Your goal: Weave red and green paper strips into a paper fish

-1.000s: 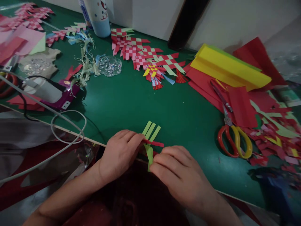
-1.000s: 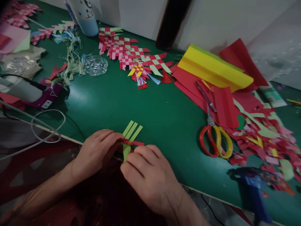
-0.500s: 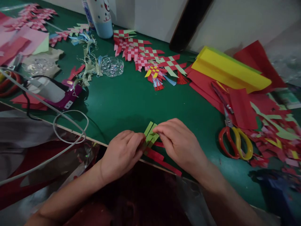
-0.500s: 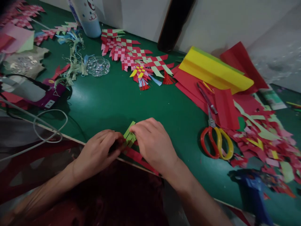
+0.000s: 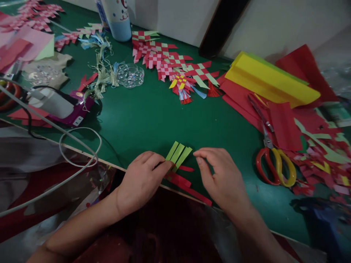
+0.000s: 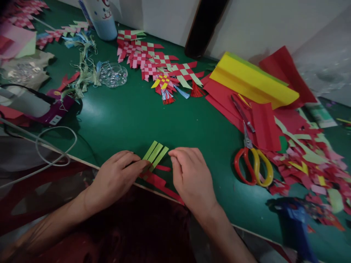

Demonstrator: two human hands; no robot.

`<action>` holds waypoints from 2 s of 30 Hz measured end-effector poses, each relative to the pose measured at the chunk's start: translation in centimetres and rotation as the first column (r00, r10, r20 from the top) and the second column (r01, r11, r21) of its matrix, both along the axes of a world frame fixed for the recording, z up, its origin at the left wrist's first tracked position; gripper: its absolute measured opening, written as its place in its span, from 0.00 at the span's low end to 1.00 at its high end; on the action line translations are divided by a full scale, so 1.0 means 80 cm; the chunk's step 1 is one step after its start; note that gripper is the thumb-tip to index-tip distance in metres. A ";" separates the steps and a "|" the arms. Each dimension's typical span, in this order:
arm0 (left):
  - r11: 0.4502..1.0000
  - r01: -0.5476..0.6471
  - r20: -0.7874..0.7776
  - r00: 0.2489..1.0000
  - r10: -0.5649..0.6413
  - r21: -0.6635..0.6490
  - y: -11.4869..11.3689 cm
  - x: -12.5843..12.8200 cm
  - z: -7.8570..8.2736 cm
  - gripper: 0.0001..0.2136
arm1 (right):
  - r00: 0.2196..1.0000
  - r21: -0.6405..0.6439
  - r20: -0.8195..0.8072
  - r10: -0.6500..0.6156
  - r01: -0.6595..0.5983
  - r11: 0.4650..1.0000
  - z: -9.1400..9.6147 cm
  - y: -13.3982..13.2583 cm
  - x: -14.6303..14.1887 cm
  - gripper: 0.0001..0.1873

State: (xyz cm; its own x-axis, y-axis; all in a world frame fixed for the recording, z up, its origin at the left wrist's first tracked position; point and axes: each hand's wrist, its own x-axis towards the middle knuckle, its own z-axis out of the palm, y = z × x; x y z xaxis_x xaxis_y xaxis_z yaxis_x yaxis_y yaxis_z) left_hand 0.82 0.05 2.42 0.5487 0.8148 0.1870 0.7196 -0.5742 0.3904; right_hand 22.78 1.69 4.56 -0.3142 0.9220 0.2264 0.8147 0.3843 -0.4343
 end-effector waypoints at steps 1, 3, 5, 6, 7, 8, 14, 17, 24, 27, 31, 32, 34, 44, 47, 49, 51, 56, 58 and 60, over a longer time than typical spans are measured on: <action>1.000 -0.003 0.001 1.000 0.003 0.006 0.000 0.000 0.000 0.10 | 1.000 0.004 0.015 0.011 -0.011 1.000 -0.002 -0.008 0.001 0.09; 1.000 -0.006 0.012 1.000 0.006 0.021 -0.001 0.001 0.001 0.11 | 0.998 -0.008 0.056 0.025 -0.025 1.000 -0.005 -0.025 0.000 0.11; 1.000 -0.007 0.018 1.000 0.006 0.028 -0.002 0.001 0.000 0.11 | 0.995 -0.036 0.090 0.035 -0.031 0.999 -0.007 -0.038 -0.003 0.12; 1.000 -0.007 0.017 1.000 0.006 0.030 -0.002 0.001 0.000 0.11 | 0.995 -0.052 0.093 0.041 -0.036 0.998 -0.008 -0.043 -0.004 0.12; 0.999 -0.006 0.015 1.000 0.006 0.032 -0.003 0.001 -0.001 0.11 | 0.995 -0.064 0.088 0.045 -0.040 0.997 -0.009 -0.047 -0.005 0.11; 0.999 -0.008 0.010 1.000 0.008 0.036 -0.003 0.001 -0.002 0.11 | 0.996 -0.072 0.078 0.046 -0.041 0.997 -0.010 -0.049 -0.006 0.11; 0.996 -0.016 -0.003 1.000 0.017 0.087 -0.004 0.005 -0.002 0.10 | 1.000 -0.071 0.016 0.008 -0.006 0.997 -0.012 -0.045 -0.013 0.07; 0.994 -0.027 -0.020 0.999 0.030 0.108 -0.004 0.007 0.000 0.08 | 1.000 -0.084 0.030 0.005 -0.002 0.996 -0.010 -0.042 -0.016 0.08; 0.995 -0.026 -0.022 0.999 0.028 0.093 -0.006 0.009 0.003 0.09 | 0.999 -0.144 0.000 0.050 -0.050 0.988 -0.001 -0.040 -0.022 0.10; 0.994 -0.031 0.021 0.999 0.029 0.108 -0.005 0.008 0.001 0.07 | 0.999 -0.151 0.014 0.043 -0.040 0.988 0.000 -0.040 -0.023 0.11; 0.992 -0.030 0.059 0.998 0.023 0.123 -0.002 0.007 -0.003 0.07 | 0.999 -0.223 -0.033 0.000 -0.007 0.975 0.000 -0.037 -0.020 0.07; 0.992 -0.030 0.065 0.998 0.022 0.119 -0.001 0.007 -0.004 0.07 | 0.998 -0.256 -0.061 -0.020 0.004 0.967 0.000 -0.035 -0.019 0.06; 0.994 -0.030 0.077 0.997 0.022 0.108 -0.002 0.006 -0.006 0.07 | 0.992 -0.323 -0.112 -0.060 0.021 0.946 0.002 -0.030 -0.016 0.05; 0.994 0.013 0.076 0.997 -0.021 0.109 -0.004 0.005 -0.012 0.11 | 0.991 -0.319 -0.121 0.060 -0.096 0.943 0.013 0.005 -0.015 0.07; 0.992 0.016 0.089 0.996 -0.028 0.125 -0.004 0.004 -0.011 0.10 | 0.978 -0.379 -0.207 0.006 -0.086 0.921 0.009 0.012 -0.015 0.09; 0.991 0.015 0.101 0.995 -0.028 0.130 -0.004 0.004 -0.010 0.09 | 0.954 -0.449 -0.297 -0.051 -0.092 0.889 0.003 0.019 -0.014 0.11; 0.993 0.014 0.110 0.994 -0.027 0.120 -0.004 0.004 -0.010 0.09 | 0.922 -0.522 -0.373 -0.102 -0.118 0.845 -0.001 0.026 -0.012 0.11; 0.993 0.010 0.097 0.995 -0.022 0.118 -0.005 0.004 -0.010 0.09 | 0.884 -0.627 -0.434 -0.171 -0.160 0.763 0.004 0.040 -0.012 0.10; 0.992 0.019 0.090 0.995 -0.030 0.123 -0.004 0.004 -0.009 0.09 | 0.890 -0.638 -0.422 -0.170 -0.158 0.754 0.013 0.038 -0.015 0.09; 0.993 0.026 0.094 0.995 -0.037 0.116 -0.003 0.004 -0.008 0.08 | 0.895 -0.630 -0.420 -0.153 -0.166 0.758 0.022 0.033 -0.020 0.08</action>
State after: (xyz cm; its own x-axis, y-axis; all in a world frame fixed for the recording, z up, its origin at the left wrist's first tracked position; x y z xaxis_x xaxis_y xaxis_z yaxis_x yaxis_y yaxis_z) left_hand 1.14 -0.23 1.75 0.5490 0.7676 0.3308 0.6628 -0.6409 0.3872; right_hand 21.20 4.31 6.32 -0.3402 0.8907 -0.3015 0.4848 -0.1085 -0.8678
